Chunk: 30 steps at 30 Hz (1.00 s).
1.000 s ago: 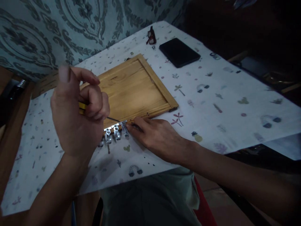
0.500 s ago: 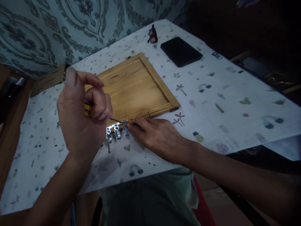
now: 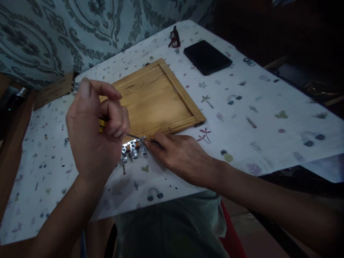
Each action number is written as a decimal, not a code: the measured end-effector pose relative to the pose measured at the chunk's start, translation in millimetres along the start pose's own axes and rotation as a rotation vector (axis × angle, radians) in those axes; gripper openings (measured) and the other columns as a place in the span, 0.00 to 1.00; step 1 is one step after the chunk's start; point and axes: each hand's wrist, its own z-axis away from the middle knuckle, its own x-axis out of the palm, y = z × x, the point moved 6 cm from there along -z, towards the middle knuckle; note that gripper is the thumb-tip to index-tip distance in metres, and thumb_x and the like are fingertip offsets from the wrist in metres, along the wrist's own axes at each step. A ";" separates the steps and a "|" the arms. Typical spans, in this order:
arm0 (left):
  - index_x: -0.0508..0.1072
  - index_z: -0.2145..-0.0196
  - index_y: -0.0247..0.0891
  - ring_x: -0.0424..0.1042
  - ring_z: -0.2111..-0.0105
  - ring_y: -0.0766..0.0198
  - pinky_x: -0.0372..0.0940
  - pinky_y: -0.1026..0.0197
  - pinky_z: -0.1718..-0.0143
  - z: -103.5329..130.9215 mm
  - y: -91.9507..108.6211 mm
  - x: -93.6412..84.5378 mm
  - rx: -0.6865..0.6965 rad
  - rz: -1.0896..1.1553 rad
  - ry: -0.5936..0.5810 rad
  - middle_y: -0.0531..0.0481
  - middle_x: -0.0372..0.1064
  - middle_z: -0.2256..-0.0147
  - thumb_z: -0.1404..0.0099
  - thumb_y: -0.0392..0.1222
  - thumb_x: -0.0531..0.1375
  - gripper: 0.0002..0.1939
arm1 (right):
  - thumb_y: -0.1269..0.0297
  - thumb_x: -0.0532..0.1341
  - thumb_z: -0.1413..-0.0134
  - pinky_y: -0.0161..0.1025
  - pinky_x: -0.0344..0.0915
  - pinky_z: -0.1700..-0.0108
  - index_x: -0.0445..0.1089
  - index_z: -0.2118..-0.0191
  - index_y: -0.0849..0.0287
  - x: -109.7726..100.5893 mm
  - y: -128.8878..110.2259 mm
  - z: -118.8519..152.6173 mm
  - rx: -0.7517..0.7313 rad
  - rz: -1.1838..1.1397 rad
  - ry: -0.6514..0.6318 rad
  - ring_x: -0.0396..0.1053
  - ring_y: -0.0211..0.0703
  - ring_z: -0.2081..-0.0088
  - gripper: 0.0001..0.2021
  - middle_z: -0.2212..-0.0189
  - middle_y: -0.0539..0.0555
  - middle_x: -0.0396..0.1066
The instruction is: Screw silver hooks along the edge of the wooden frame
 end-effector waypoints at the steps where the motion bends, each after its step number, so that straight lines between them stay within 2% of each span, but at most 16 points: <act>1: 0.73 0.74 0.40 0.40 0.87 0.71 0.39 0.60 0.84 0.0 -0.3 0.6 0.008 0.009 -0.021 0.59 0.42 0.87 0.29 0.49 0.60 0.17 | 0.73 0.56 0.34 0.41 0.58 0.70 0.70 0.43 0.66 -0.2 0.0 -0.1 0.002 0.002 0.003 0.73 0.46 0.64 0.16 0.57 0.60 0.74; 4: 0.74 0.72 0.39 0.45 0.85 0.68 0.44 0.60 0.81 -1.0 -0.4 1.6 -0.003 -0.012 -0.072 0.56 0.47 0.85 0.27 0.39 0.54 0.15 | 0.74 0.56 0.34 0.41 0.58 0.70 0.69 0.44 0.65 -0.7 0.5 -1.0 0.012 -0.002 0.001 0.73 0.45 0.64 0.15 0.57 0.59 0.74; 7: 0.74 0.69 0.38 0.50 0.81 0.67 0.50 0.60 0.76 -3.2 0.3 2.0 -0.035 -0.037 -0.108 0.54 0.52 0.82 0.27 0.36 0.55 0.13 | 0.75 0.56 0.34 0.41 0.59 0.70 0.69 0.44 0.66 -0.9 0.3 -1.7 0.005 -0.022 -0.007 0.73 0.45 0.64 0.15 0.56 0.60 0.73; 10: 0.74 0.68 0.38 0.47 0.81 0.68 0.48 0.62 0.78 -5.3 -2.6 3.7 -0.101 -0.001 -0.122 0.56 0.49 0.82 0.28 0.37 0.56 0.10 | 0.74 0.55 0.33 0.41 0.59 0.71 0.69 0.44 0.66 -1.1 -0.2 -1.3 -0.007 -0.016 0.006 0.73 0.46 0.64 0.15 0.57 0.60 0.73; 14: 0.72 0.71 0.37 0.41 0.85 0.71 0.42 0.65 0.82 -9.6 -4.1 7.3 -0.110 0.058 -0.116 0.60 0.41 0.85 0.32 0.37 0.57 0.09 | 0.74 0.56 0.34 0.42 0.59 0.72 0.70 0.45 0.66 -0.5 -0.3 0.3 -0.009 0.007 0.034 0.73 0.46 0.65 0.15 0.59 0.60 0.73; 18: 0.71 0.69 0.37 0.37 0.87 0.72 0.42 0.66 0.84 -16.0 -7.6 11.6 -0.143 0.046 -0.234 0.62 0.38 0.86 0.31 0.33 0.51 0.12 | 0.74 0.56 0.35 0.42 0.60 0.72 0.70 0.45 0.67 0.0 -0.9 -0.1 -0.012 -0.001 0.021 0.73 0.47 0.65 0.15 0.58 0.61 0.73; 20: 0.72 0.68 0.38 0.37 0.87 0.72 0.43 0.65 0.85 -19.4 -8.4 10.2 -0.131 0.003 -0.281 0.63 0.37 0.87 0.34 0.34 0.53 0.09 | 0.75 0.56 0.35 0.41 0.60 0.71 0.70 0.45 0.68 -0.6 -1.1 -0.7 -0.014 -0.011 0.020 0.73 0.46 0.65 0.15 0.58 0.61 0.74; 23: 0.73 0.67 0.41 0.39 0.88 0.71 0.44 0.64 0.86 -22.9 -9.1 4.1 -0.119 -0.061 -0.267 0.63 0.37 0.87 0.41 0.38 0.59 0.04 | 0.75 0.56 0.35 0.41 0.60 0.71 0.70 0.45 0.68 -0.9 -0.8 -0.9 -0.010 -0.019 0.029 0.73 0.46 0.64 0.15 0.58 0.62 0.74; 26: 0.73 0.67 0.40 0.45 0.86 0.69 0.49 0.64 0.83 -22.1 -8.2 1.2 -0.138 -0.056 -0.239 0.60 0.45 0.86 0.41 0.36 0.59 0.04 | 0.75 0.55 0.34 0.40 0.61 0.70 0.70 0.44 0.69 -0.8 -0.9 0.1 -0.014 -0.027 0.038 0.72 0.46 0.63 0.15 0.57 0.62 0.74; 30: 0.75 0.69 0.38 0.60 0.79 0.66 0.61 0.62 0.74 -19.1 -5.6 -2.7 -0.142 -0.108 -0.165 0.52 0.61 0.80 0.32 0.34 0.55 0.10 | 0.75 0.55 0.34 0.41 0.61 0.70 0.69 0.44 0.68 -0.4 -0.9 0.5 -0.006 -0.023 0.022 0.73 0.46 0.63 0.16 0.56 0.62 0.74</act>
